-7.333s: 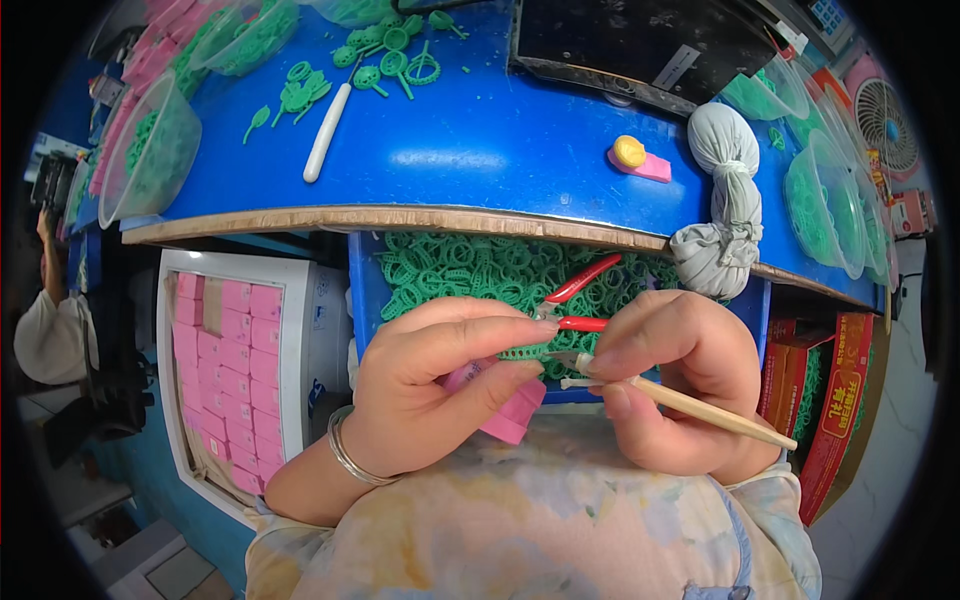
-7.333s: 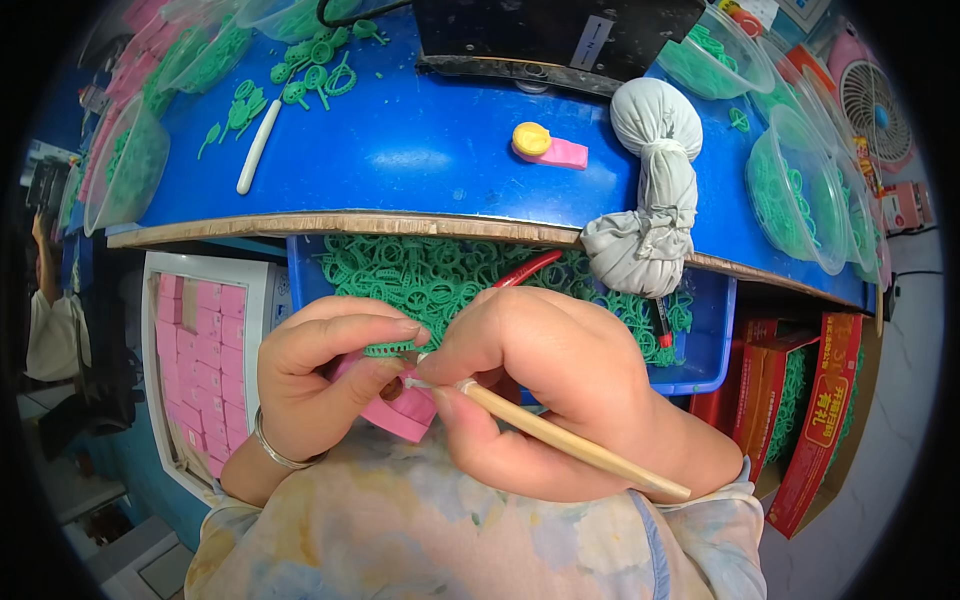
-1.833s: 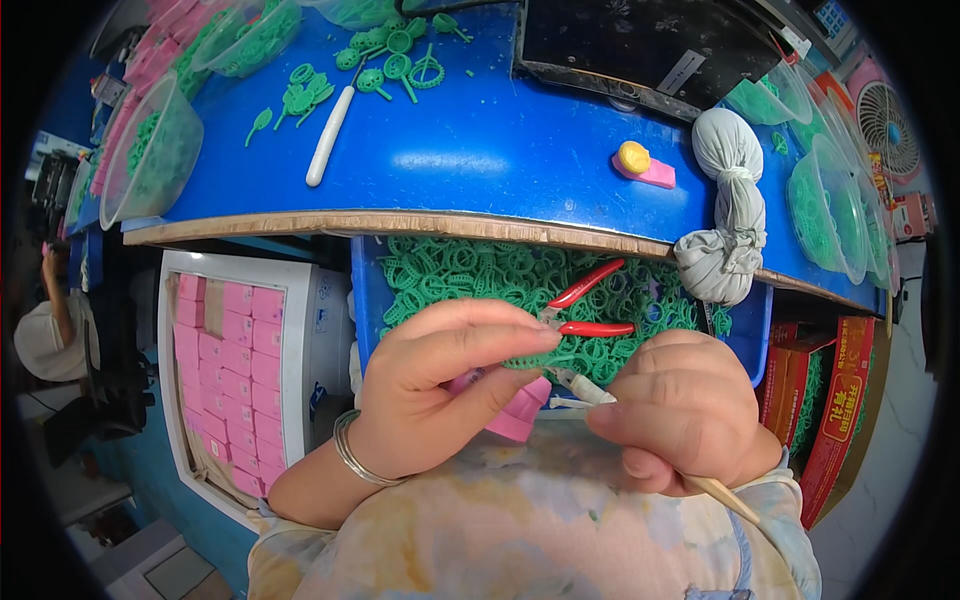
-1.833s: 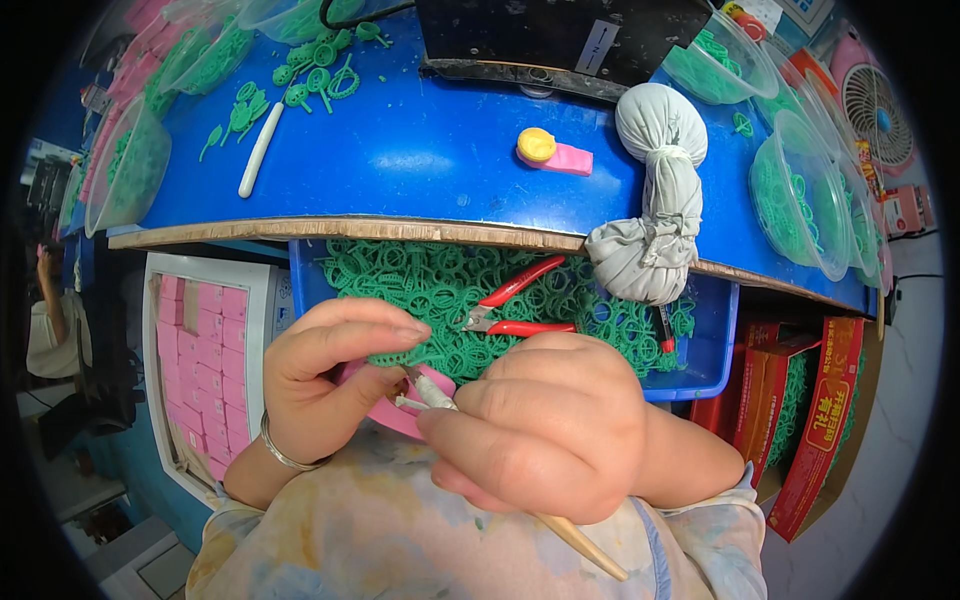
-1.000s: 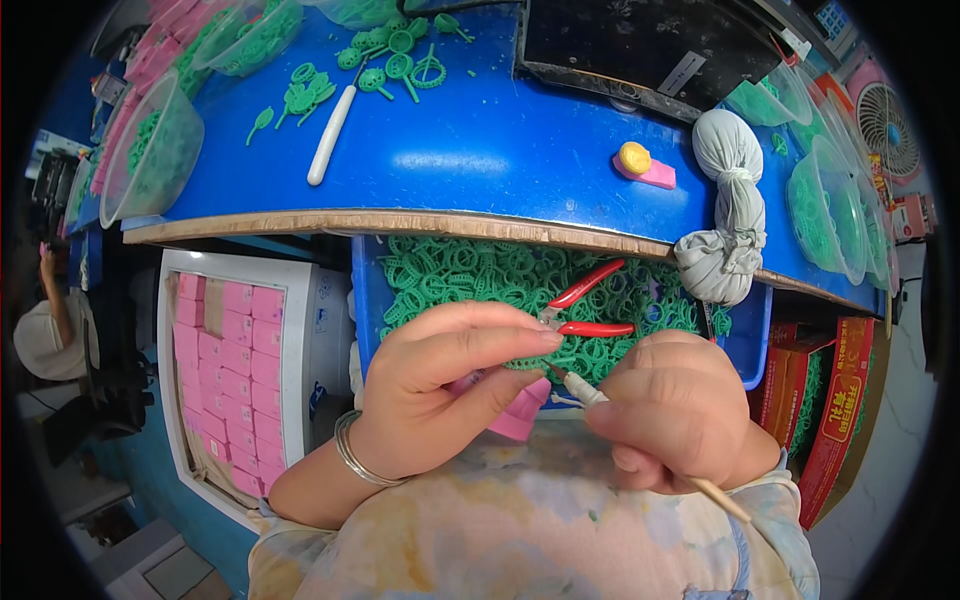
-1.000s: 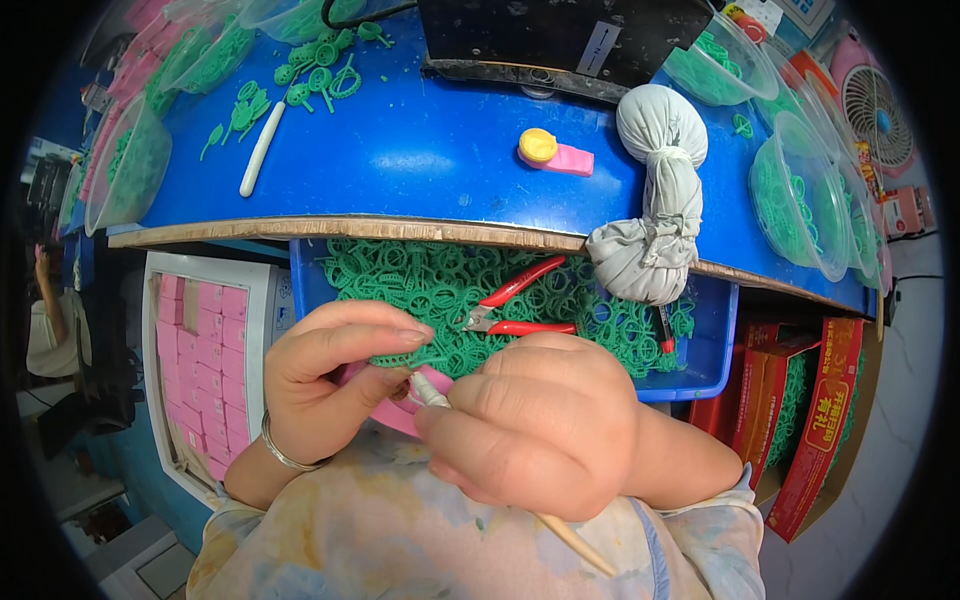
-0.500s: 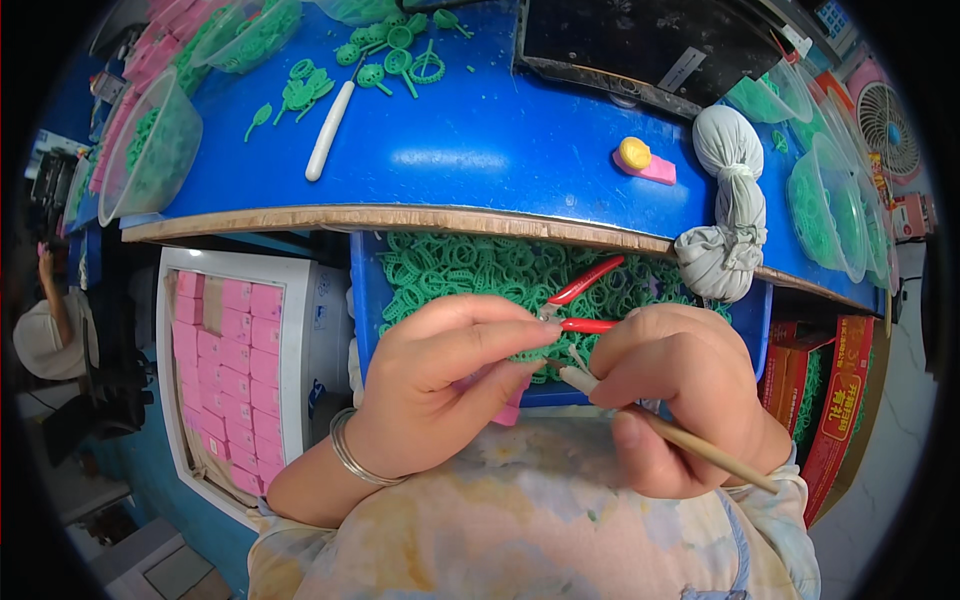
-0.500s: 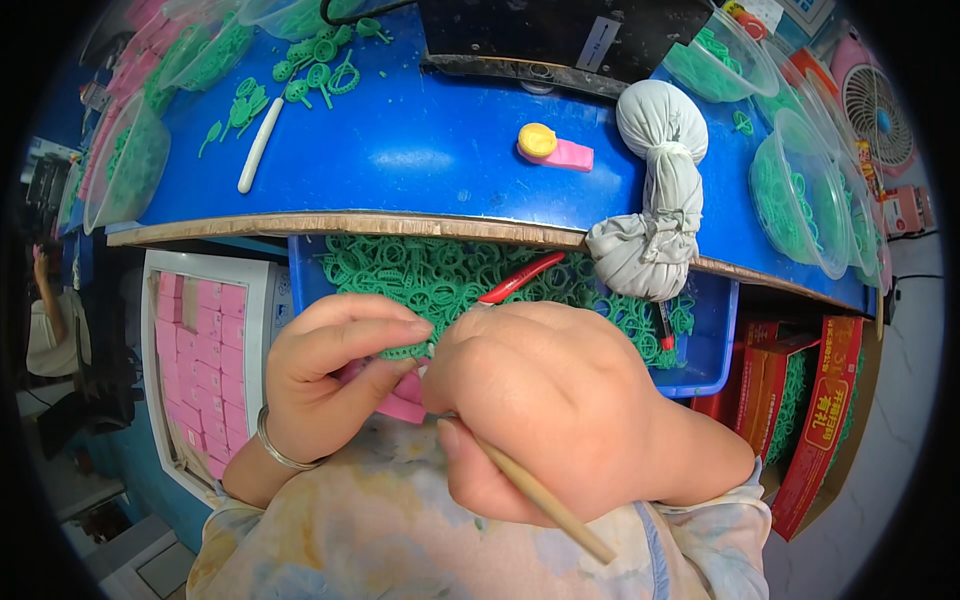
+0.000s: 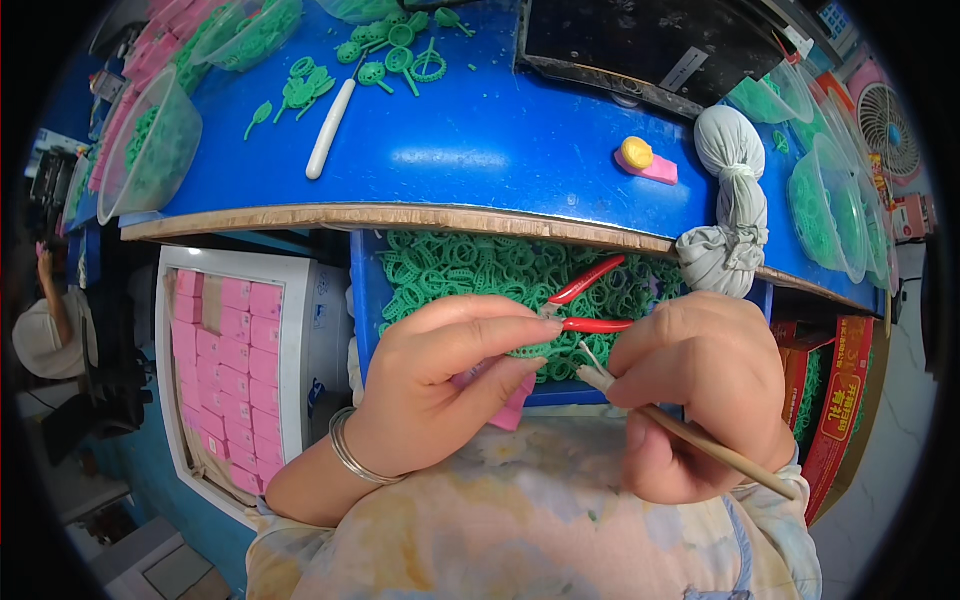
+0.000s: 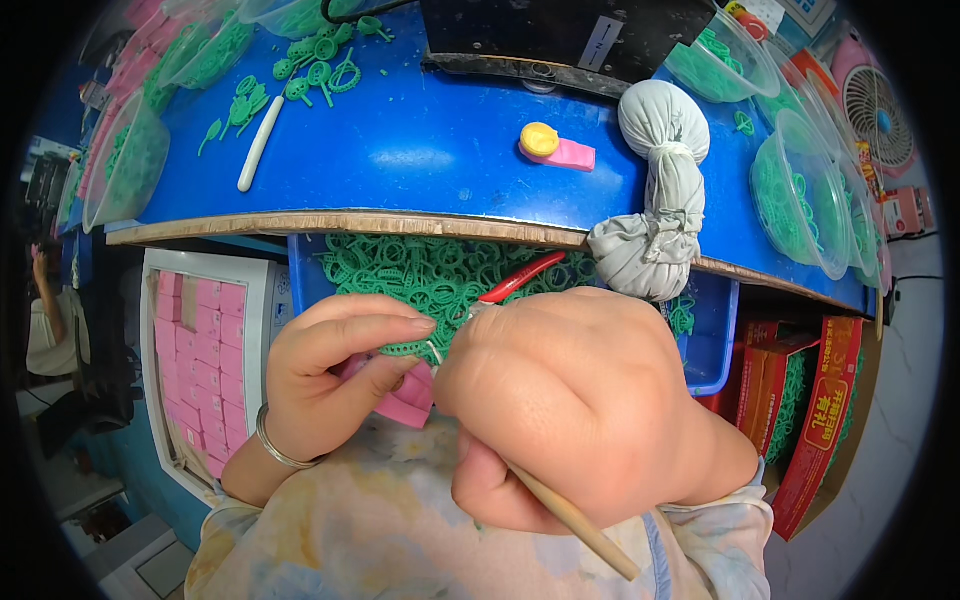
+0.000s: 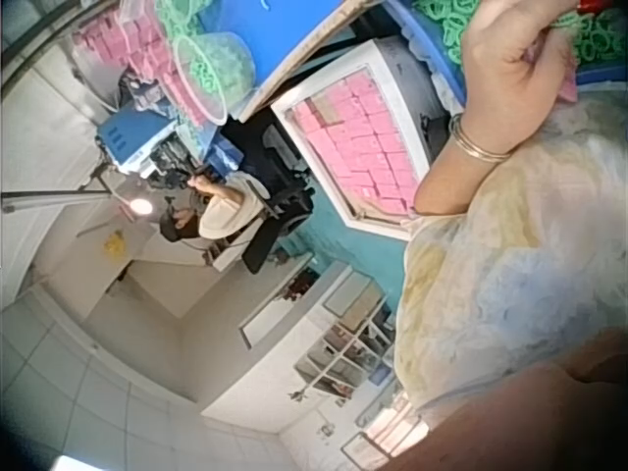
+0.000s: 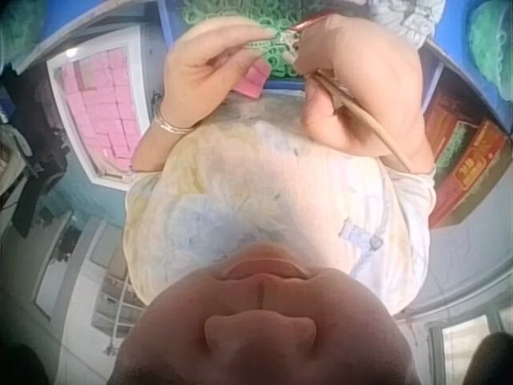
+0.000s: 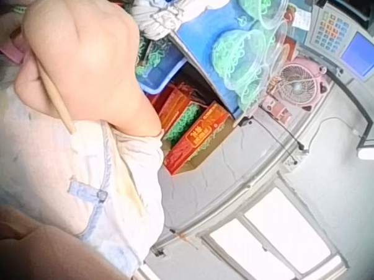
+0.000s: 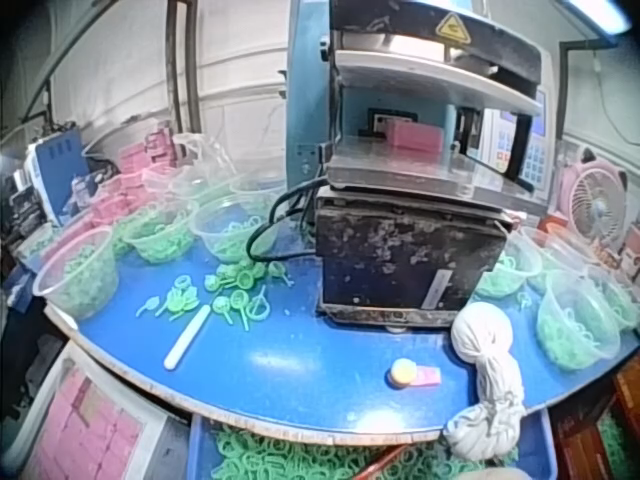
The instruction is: Removing green wax patterns from a silicone mold and cleaning them using pliers and a pick tool.
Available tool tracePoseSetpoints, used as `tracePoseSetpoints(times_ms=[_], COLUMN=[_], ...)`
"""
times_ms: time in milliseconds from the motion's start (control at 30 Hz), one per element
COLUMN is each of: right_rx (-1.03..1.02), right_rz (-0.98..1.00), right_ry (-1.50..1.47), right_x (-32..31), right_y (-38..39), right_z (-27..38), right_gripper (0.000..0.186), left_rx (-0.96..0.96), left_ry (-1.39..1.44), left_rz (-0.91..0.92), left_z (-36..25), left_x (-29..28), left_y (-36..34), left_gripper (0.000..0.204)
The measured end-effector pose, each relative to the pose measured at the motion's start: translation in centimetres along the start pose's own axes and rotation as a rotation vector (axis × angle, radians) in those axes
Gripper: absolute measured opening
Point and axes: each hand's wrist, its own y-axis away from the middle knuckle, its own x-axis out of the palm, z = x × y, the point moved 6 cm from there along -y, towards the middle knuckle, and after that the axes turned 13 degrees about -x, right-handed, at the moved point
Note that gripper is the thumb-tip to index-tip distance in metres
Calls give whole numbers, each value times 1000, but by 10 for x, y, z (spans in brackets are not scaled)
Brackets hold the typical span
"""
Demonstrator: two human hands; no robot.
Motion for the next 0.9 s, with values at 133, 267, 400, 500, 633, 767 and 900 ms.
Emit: tracePoseSetpoints(times_ms=[133, 267, 400, 500, 633, 767, 900], right_rx=[6, 12, 3, 6, 52, 377, 735], right_rz=[60, 88, 77, 81, 95, 50, -214], right_ry=[12, 37, 29, 20, -28, -336, -612], right_x=[2, 2, 1, 2, 2, 5, 12], right_y=[0, -1, 0, 0, 2, 10, 24], right_z=[-3, -2, -2, -3, -5, -18, -22], right_gripper=[13, 13, 13, 14, 11, 13, 3], left_rx=[-7, -12, 3, 2, 25, 43, 33], left_ry=[1, -10, -23, -24, -62, -66, -49], left_rz=[1, 6, 1, 3, 8, 22, 17], left_z=[1, 0, -1, 0, -2, -1, 0], left_x=[-1, 0, 0, 0, 1, 1, 0], left_y=[0, 0, 0, 0, -1, -1, 0], left_gripper=[28, 28, 28, 28, 27, 26, 27])
